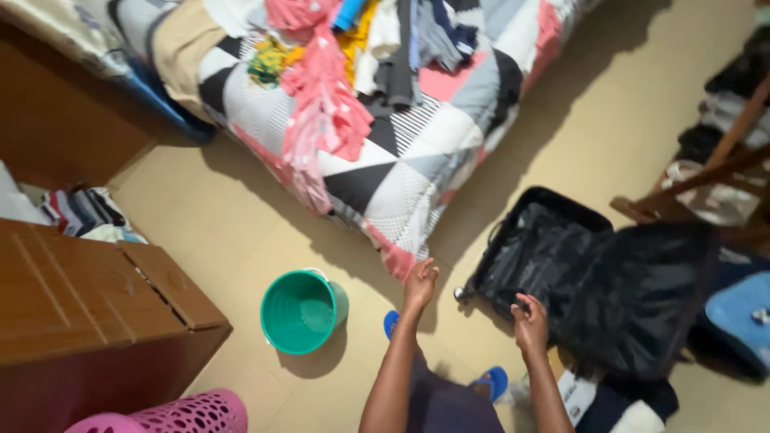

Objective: The person sorts through a pile of clothes on a bed, picking up a white towel and folding it. They then pick up a pink towel and fold it as well.

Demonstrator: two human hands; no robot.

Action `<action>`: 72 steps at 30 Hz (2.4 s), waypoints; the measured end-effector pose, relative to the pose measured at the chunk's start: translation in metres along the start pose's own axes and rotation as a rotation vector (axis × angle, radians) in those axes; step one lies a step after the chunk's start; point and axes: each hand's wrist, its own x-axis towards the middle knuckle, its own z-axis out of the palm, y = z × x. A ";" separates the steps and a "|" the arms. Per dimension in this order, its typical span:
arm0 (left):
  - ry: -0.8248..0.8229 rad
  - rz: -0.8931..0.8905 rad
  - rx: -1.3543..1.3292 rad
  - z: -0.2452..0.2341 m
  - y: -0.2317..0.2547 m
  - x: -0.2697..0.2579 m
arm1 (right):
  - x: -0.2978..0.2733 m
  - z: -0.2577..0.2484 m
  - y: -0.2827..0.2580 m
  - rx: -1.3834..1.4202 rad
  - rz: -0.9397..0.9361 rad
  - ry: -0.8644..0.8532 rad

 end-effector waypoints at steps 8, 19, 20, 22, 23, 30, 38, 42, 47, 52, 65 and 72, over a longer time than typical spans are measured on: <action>-0.020 -0.024 -0.364 -0.110 0.055 0.036 | 0.032 0.085 -0.127 0.363 0.093 -0.104; 0.179 -0.012 -0.290 -0.252 0.080 0.057 | 0.050 0.186 -0.254 0.217 -0.237 -0.197; 0.181 -0.011 -0.291 -0.261 0.080 0.056 | 0.047 0.195 -0.264 0.252 -0.230 -0.220; 0.197 -0.003 -0.314 -0.272 0.085 0.057 | 0.045 0.208 -0.283 0.291 -0.262 -0.254; 0.203 0.003 -0.324 -0.278 0.088 0.057 | 0.044 0.213 -0.292 0.312 -0.278 -0.268; 0.216 -0.089 -0.311 -0.302 0.104 0.069 | 0.057 0.236 -0.347 0.234 -0.313 -0.308; 0.280 0.250 -0.126 -0.314 0.112 0.173 | 0.131 0.293 -0.374 0.259 -0.311 -0.300; 0.170 -0.083 -0.168 -0.321 0.152 0.232 | 0.195 0.336 -0.385 0.307 -0.337 -0.272; 0.270 0.092 0.112 -0.325 0.198 0.287 | 0.251 0.366 -0.405 0.210 -0.306 -0.315; 0.250 0.093 0.065 -0.310 0.218 0.335 | 0.292 0.376 -0.417 0.170 -0.347 -0.330; 0.199 0.050 0.067 -0.258 0.222 0.407 | 0.349 0.384 -0.416 0.033 -0.333 -0.338; 0.181 0.111 0.100 -0.246 0.232 0.417 | 0.362 0.383 -0.399 0.078 -0.285 -0.321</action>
